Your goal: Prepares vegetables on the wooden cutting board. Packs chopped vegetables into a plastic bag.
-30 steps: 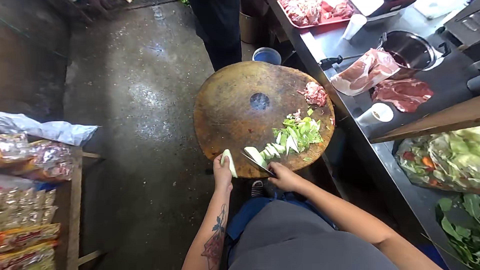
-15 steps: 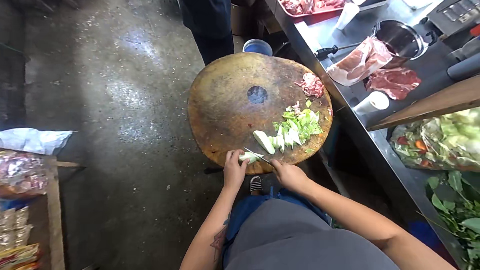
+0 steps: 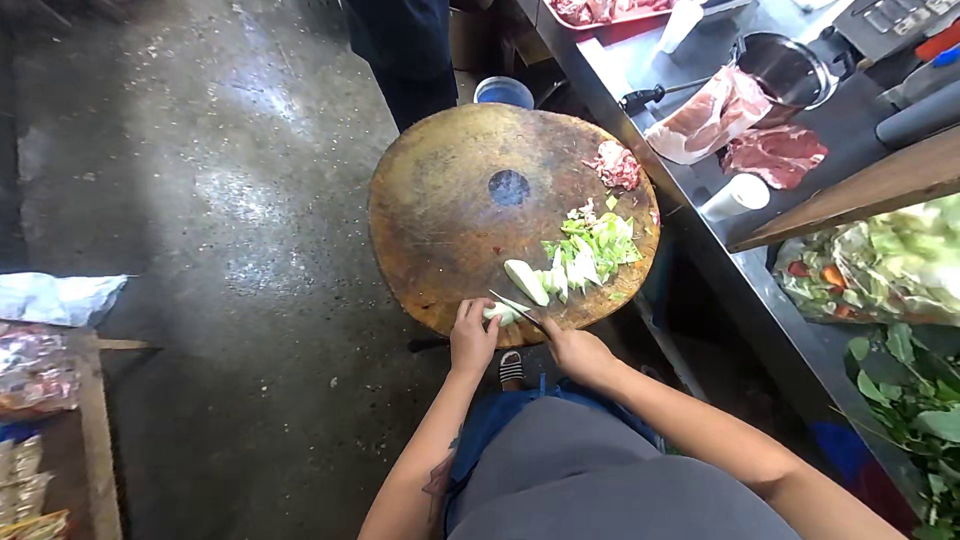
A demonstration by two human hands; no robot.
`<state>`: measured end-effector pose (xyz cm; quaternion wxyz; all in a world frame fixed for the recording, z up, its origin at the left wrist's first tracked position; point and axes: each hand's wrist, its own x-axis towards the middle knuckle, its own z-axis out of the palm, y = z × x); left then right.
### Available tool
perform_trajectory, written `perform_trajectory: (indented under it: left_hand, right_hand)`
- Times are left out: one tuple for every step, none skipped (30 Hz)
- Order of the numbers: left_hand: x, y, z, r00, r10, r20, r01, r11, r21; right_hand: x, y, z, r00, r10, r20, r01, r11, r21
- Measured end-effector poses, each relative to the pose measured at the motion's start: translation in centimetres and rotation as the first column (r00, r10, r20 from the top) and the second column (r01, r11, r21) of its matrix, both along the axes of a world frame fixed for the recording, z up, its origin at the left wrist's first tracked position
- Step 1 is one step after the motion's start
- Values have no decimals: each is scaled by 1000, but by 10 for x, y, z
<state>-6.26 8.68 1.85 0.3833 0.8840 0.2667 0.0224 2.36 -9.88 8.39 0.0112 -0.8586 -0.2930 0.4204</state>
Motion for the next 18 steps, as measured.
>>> perform_trajectory:
  left_hand:
    - [0, -1, -1, 1000, 2, 4, -2, 1000, 4]
    - [1, -2, -2, 1000, 4, 9, -4, 1000, 9]
    - [1, -2, -3, 1000, 8, 14, -8, 1000, 13]
    - [1, -2, -5, 1000, 12, 16, -12, 1000, 11]
    - [0, -1, -6, 1000, 18, 15, -18, 1000, 6]
    - [-2, 0, -6, 1000, 26, 16, -26, 1000, -1]
    - [-4, 1, -8, 999, 37, 26, -37, 999, -12]
    - [-6, 3, -9, 998, 47, 40, -46, 998, -31]
    - [-7, 4, -10, 997, 54, 56, -51, 997, -49]
    - [-8, 4, -10, 996, 58, 70, -53, 996, -68]
    - [-8, 3, -9, 995, 61, 84, -54, 995, -83]
    - [-7, 1, -9, 993, 68, 94, -59, 994, -94]
    - [-6, -1, -10, 992, 76, 104, -66, 993, -101]
    - [-5, -3, -11, 990, 84, 112, -73, 992, -101]
    - [-4, -4, -11, 989, 91, 118, -79, 992, -100]
    - [-2, -5, -12, 989, 93, 118, -81, 992, -101]
    - [-1, -5, -13, 989, 96, 112, -84, 991, -107]
    - [-1, -6, -14, 990, 100, 99, -88, 989, -119]
  right_hand:
    - [-2, 5, -1, 1000, 2, -2, -2, 1000, -1]
    - [-4, 7, -4, 1000, 2, -9, -2, 1000, -12]
    - [-5, 4, -9, 1000, 0, -15, -1, 1000, -25]
    - [-6, -1, -14, 1000, -1, -21, 1, 999, -40]
    - [-6, -8, -18, 1000, 2, -30, -4, 998, -61]
    - [-5, -14, -21, 999, 5, -37, -8, 997, -73]
    - [-5, -19, -21, 999, 8, -39, -11, 997, -75]
    - [-4, -21, -20, 999, 14, -35, -16, 998, -65]
    - [-4, -21, -18, 999, 16, -31, -17, 999, -47]
    - [-5, -18, -14, 1000, 12, -22, -13, 1000, -22]
    - [-5, -14, -9, 1000, 9, -13, -9, 1000, 3]
    - [-5, -8, -4, 1000, 10, -7, -10, 1000, 20]
    - [-6, -1, 0, 1000, 13, -2, -13, 1000, 25]
    - [-8, 4, 1, 1000, 17, 7, -17, 1000, 21]
    - [-8, 8, 0, 1000, 15, 11, -15, 1000, 7]
    - [-9, 9, -2, 1000, 11, 12, -11, 1000, -7]
    - [-8, 8, -6, 1000, 8, 8, -8, 1000, -24]
    - [-8, 4, -9, 1000, 10, 3, -10, 999, -41]
